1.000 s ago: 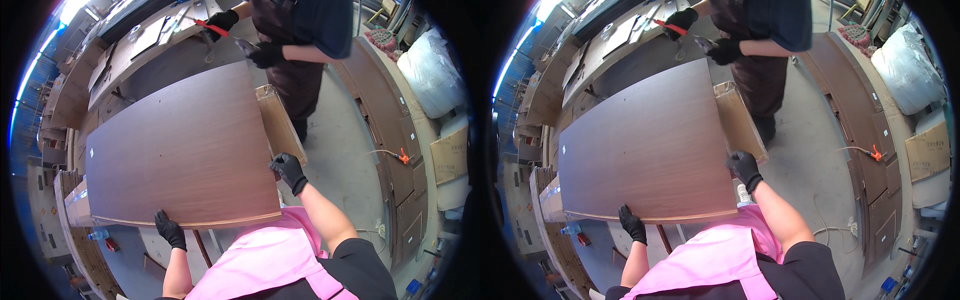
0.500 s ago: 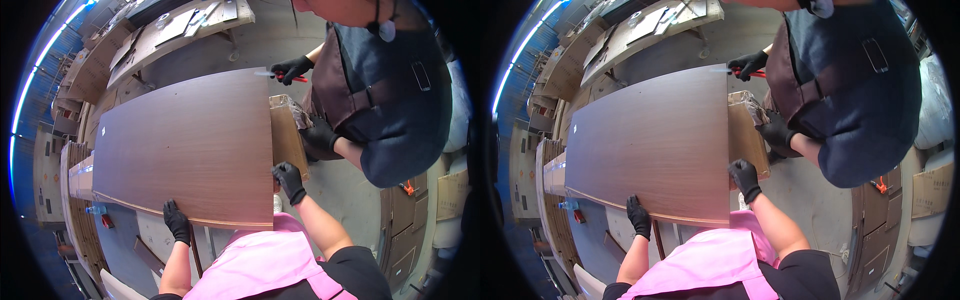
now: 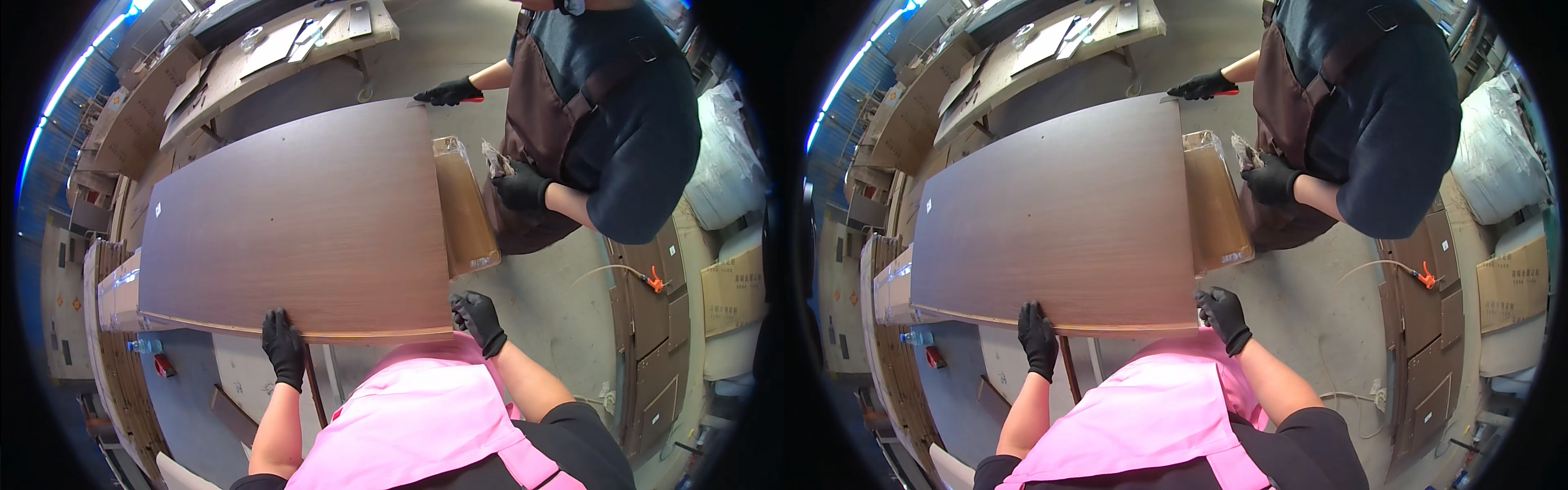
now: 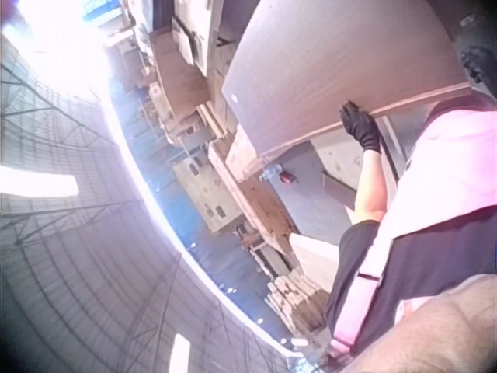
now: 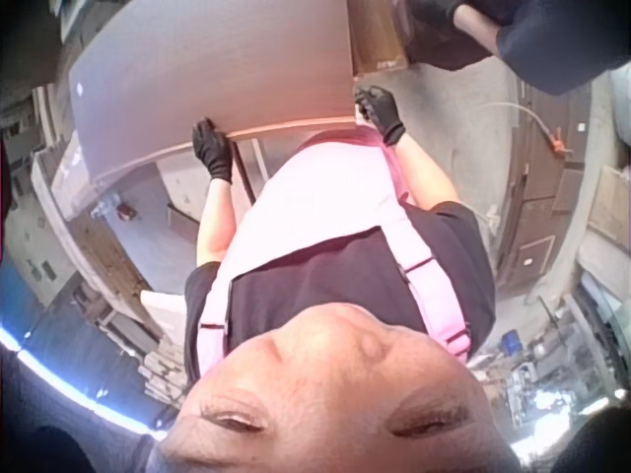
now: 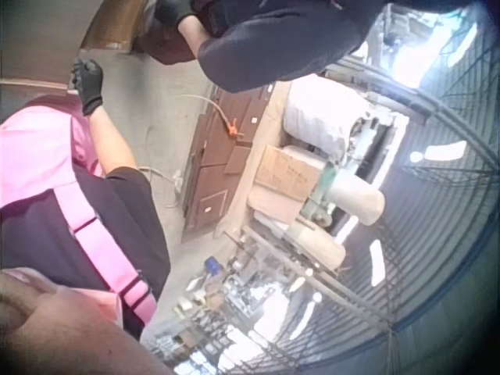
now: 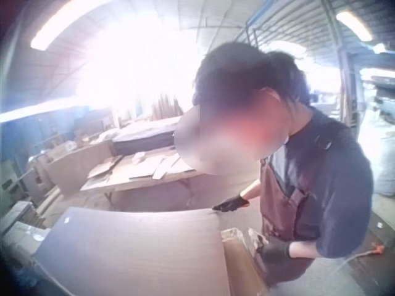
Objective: The person handles large wooden panels, wipes surfaces with a cloth, uses a utility knife to trim edges, and applies tape to secure panels. They move panels between workstations and stack them with other components in a workshop setting.
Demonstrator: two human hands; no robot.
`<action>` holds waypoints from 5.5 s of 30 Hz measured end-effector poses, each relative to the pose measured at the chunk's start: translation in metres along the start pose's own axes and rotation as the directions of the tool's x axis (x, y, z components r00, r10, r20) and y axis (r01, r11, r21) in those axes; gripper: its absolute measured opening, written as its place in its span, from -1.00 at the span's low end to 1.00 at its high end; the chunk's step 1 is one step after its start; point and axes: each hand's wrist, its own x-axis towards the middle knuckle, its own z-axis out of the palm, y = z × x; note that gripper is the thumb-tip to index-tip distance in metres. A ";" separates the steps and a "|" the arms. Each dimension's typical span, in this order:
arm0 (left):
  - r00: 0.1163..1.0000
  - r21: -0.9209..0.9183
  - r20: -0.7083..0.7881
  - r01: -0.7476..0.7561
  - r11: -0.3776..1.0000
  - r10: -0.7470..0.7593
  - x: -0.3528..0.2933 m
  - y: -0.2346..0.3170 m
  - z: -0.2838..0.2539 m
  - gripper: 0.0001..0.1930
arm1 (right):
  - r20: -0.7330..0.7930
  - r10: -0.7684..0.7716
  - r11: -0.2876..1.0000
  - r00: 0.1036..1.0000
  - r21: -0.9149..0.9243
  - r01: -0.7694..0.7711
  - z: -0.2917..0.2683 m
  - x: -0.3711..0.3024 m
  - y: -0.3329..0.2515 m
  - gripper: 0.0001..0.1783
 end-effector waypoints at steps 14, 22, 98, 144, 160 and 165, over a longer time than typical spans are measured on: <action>0.988 -0.172 0.011 -0.147 0.974 0.151 -0.011 -0.016 -0.006 -0.45 | -0.187 -0.016 1.000 0.982 -0.024 0.011 0.007 -0.023 0.031 -0.63; 0.980 -0.160 -0.029 -0.201 0.966 0.199 -0.008 -0.020 -0.003 -0.44 | -0.179 -0.031 0.999 0.983 -0.017 0.029 0.006 -0.016 0.037 -0.63; -0.358 -0.261 -0.454 0.929 -0.262 -0.816 -0.557 -0.104 -0.012 -0.41 | 0.772 0.224 0.254 0.595 -0.636 0.729 0.280 0.009 0.045 -0.82; 0.664 0.114 -0.352 0.730 0.674 -0.660 0.015 -0.925 -0.035 -0.62 | 0.927 -0.088 -0.468 0.365 -0.362 0.806 0.490 0.041 0.046 -0.34; 0.832 0.154 -0.502 0.354 0.922 -0.235 -0.003 -0.588 -0.186 -0.66 | 0.898 -0.256 -0.064 0.357 -0.385 0.921 0.459 0.055 0.059 -0.10; 0.867 -0.428 -0.481 -0.105 0.897 -0.128 0.058 -0.425 -0.220 -0.65 | 0.733 -0.370 0.171 0.570 -0.550 0.818 0.410 0.059 0.052 -0.10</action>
